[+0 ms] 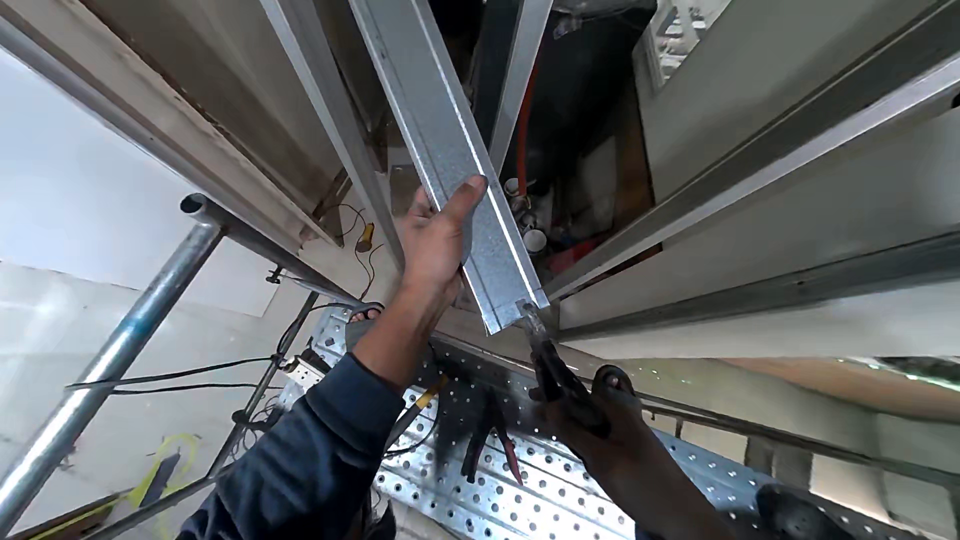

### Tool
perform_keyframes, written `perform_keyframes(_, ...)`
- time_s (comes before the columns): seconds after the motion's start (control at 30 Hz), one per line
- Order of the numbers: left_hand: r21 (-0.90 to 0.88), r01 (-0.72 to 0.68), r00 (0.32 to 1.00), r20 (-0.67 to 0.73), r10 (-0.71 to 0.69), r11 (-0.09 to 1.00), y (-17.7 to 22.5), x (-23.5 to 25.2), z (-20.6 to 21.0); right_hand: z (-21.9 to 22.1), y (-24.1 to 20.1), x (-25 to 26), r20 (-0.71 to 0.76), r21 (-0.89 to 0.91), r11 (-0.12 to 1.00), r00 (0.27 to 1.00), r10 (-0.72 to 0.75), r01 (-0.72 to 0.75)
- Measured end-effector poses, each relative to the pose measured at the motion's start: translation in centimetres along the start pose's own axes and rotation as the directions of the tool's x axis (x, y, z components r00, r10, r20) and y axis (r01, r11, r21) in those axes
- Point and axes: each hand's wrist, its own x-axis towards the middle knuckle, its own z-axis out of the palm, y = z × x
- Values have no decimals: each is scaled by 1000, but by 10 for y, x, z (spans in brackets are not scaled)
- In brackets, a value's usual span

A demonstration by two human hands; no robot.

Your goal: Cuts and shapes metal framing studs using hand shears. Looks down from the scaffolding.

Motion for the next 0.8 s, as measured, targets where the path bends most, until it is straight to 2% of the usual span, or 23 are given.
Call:
perform_keyframes(0.1, 0, 33, 999, -6, -33, 999, 2, 0, 2, -3, 1, 0, 10, 19, 1000, 1000, 0, -1)
perform_keyframes(0.43, -48, 54, 998, -6, -55, 997, -1, 4, -2, 3, -7, -5, 60, -74, 997, 998, 35, -31)
perform_keyframes(0.8, -31, 0, 1000, 29, 1, 1000, -4, 0, 3, 20, -15, -1, -8, -133, 991, 1000, 27, -28)
